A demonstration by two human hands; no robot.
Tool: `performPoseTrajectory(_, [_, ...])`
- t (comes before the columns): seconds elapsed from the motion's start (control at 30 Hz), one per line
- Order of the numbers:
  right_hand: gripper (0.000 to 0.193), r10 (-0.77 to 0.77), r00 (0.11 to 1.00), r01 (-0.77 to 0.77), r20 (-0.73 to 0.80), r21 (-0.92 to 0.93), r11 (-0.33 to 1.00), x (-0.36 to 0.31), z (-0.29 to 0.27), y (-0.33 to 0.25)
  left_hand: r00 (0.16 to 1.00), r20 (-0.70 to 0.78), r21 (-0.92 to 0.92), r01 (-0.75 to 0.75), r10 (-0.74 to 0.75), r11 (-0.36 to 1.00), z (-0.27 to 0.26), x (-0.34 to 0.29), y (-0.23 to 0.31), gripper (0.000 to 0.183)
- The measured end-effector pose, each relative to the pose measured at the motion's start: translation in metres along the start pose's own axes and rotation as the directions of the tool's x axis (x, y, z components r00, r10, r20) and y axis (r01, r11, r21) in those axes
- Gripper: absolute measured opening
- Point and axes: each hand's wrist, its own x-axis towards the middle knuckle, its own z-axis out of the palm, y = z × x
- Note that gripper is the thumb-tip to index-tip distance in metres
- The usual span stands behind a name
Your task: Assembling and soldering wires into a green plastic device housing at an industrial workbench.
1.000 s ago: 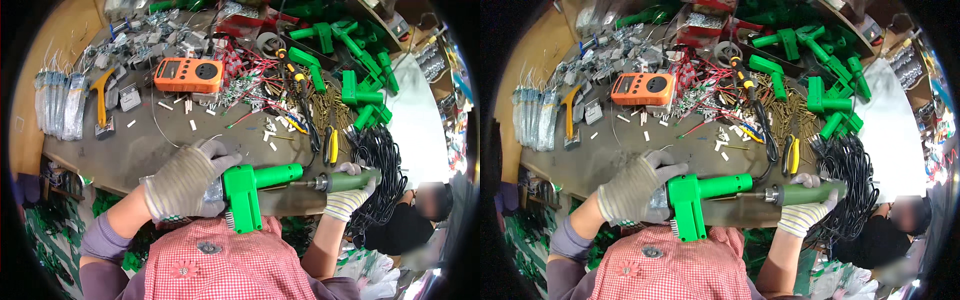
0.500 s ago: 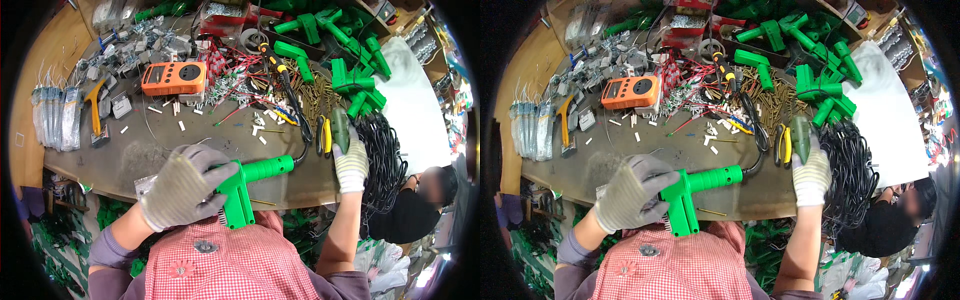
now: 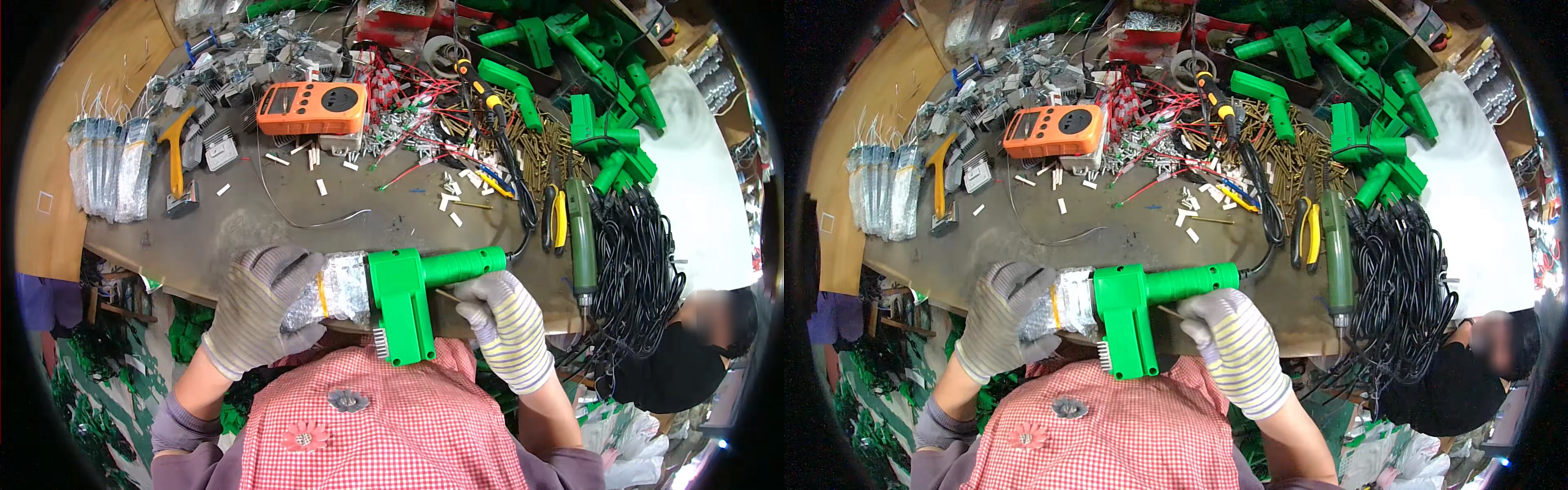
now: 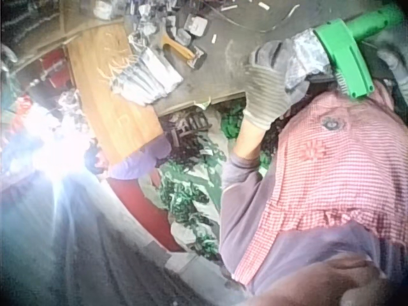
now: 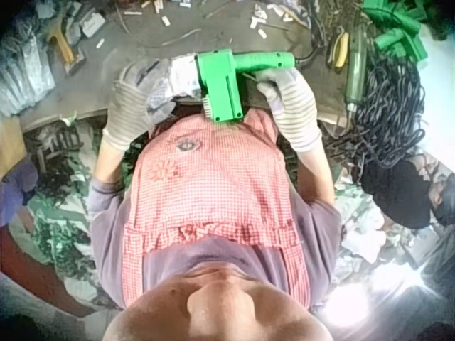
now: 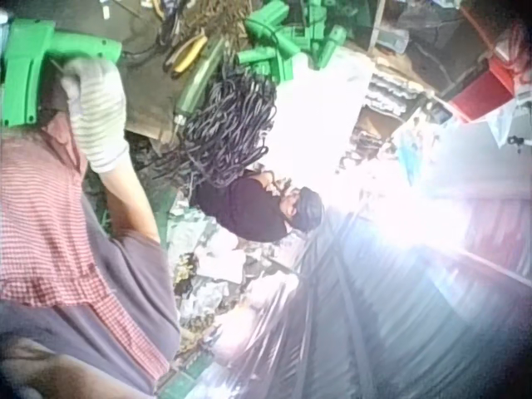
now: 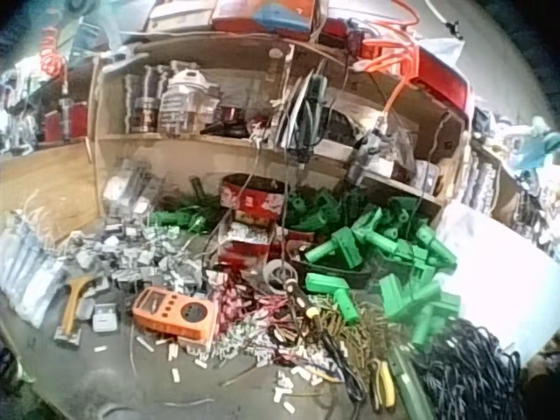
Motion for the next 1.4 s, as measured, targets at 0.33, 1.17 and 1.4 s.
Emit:
performPoseTrajectory(0.33, [0.024, -0.363, 0.905, 0.416, 0.220, -0.296, 0.860, 0.031, -0.003, 0.005, 0.997, -0.068, -0.033, -0.028, 0.025, 0.999, 0.009, -0.002, -0.003, 0.074])
performPoseTrajectory(1.17, [0.034, 0.602, 0.756, -0.533, -0.257, 0.294, 0.794, 0.012, -0.089, 0.082, 0.971, 0.173, 0.105, 0.146, -0.163, 0.984, -0.029, -0.002, 0.042, 0.069])
performPoseTrajectory(1.4, [0.088, 0.345, 0.928, -0.172, -0.138, 0.665, 0.727, -0.021, -0.062, -0.004, 0.998, 0.053, 0.035, -0.032, 0.030, 0.999, -0.008, 0.027, -0.002, 0.068])
